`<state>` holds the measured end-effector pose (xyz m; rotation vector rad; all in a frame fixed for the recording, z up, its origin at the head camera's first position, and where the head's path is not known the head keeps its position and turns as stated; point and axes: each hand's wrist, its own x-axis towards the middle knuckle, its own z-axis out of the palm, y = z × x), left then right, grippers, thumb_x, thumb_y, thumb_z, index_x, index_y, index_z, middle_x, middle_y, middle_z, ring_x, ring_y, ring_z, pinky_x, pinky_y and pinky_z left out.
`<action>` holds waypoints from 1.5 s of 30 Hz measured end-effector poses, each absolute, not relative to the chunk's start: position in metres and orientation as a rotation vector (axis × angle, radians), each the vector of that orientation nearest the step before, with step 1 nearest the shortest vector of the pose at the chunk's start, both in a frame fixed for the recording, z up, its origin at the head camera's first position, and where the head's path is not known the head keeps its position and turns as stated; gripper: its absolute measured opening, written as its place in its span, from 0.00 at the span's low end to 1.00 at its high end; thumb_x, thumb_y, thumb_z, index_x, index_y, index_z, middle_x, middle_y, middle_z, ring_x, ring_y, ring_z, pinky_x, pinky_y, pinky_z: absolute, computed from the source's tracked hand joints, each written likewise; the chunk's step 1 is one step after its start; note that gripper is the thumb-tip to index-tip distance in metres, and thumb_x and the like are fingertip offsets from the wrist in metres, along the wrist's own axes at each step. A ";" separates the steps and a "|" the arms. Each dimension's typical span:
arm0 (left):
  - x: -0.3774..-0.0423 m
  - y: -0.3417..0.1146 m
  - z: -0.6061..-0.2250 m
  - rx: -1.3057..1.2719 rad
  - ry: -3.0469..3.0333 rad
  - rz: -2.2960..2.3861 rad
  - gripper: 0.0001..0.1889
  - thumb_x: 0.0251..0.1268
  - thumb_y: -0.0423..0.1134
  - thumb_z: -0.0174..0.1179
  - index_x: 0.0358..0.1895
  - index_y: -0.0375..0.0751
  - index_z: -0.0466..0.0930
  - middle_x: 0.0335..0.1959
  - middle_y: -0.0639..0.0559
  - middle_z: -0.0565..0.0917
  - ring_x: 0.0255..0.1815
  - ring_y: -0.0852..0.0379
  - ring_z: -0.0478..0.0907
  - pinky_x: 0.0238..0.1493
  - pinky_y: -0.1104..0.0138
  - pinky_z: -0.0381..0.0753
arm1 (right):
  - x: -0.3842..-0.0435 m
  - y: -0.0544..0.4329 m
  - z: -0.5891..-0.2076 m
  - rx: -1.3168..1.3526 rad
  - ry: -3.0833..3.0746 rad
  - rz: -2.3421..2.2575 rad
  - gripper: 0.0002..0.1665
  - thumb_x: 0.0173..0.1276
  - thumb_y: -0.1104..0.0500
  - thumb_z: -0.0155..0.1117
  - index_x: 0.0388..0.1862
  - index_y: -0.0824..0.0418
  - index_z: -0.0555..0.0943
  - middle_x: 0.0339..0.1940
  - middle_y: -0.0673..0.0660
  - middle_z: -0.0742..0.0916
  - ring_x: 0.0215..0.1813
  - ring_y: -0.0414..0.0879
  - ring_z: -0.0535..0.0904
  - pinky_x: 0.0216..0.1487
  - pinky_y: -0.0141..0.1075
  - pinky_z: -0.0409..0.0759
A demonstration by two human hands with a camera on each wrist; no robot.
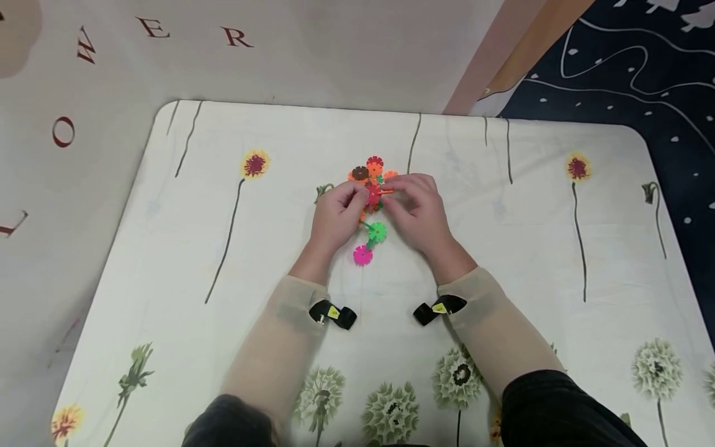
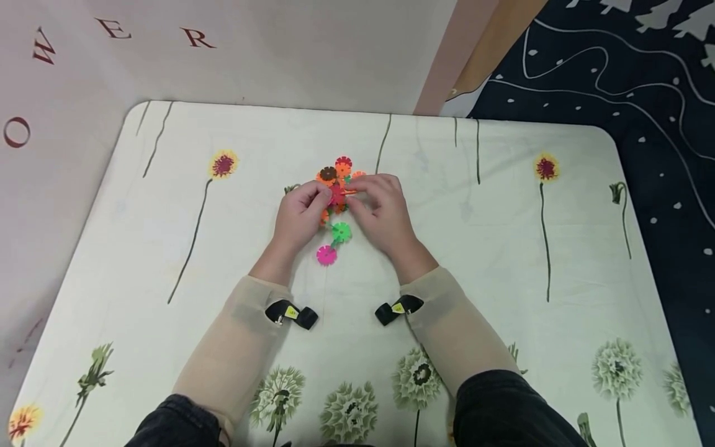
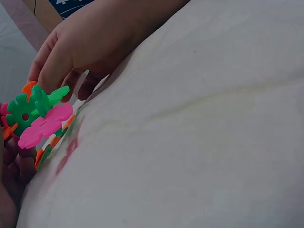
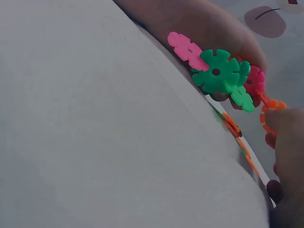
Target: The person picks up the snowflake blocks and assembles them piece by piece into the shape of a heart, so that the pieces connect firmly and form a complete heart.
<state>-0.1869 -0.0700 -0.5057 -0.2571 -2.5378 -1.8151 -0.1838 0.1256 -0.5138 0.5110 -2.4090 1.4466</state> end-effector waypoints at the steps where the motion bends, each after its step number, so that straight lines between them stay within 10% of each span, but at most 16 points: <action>1: -0.187 -0.070 -0.506 -0.258 -2.537 -1.816 0.11 0.81 0.39 0.57 0.39 0.38 0.86 0.28 0.49 0.80 0.30 0.53 0.73 0.33 0.65 0.71 | -0.183 0.126 -0.513 0.506 -2.407 1.451 0.10 0.72 0.64 0.73 0.51 0.63 0.90 0.55 0.57 0.90 0.65 0.55 0.75 0.67 0.50 0.72; 27: -0.186 -0.070 -0.506 -0.224 -2.520 -1.839 0.11 0.81 0.38 0.58 0.42 0.36 0.87 0.29 0.49 0.81 0.32 0.52 0.75 0.35 0.64 0.74 | -0.180 0.121 -0.509 0.250 -2.343 1.707 0.17 0.77 0.67 0.67 0.62 0.65 0.85 0.41 0.62 0.88 0.43 0.48 0.82 0.50 0.32 0.80; 45: -0.187 -0.069 -0.507 -0.237 -2.496 -1.823 0.11 0.81 0.38 0.57 0.38 0.38 0.85 0.29 0.49 0.81 0.32 0.53 0.75 0.35 0.65 0.73 | -0.178 0.116 -0.503 0.407 -2.228 1.622 0.10 0.72 0.79 0.63 0.46 0.74 0.89 0.42 0.70 0.88 0.42 0.58 0.81 0.43 0.27 0.75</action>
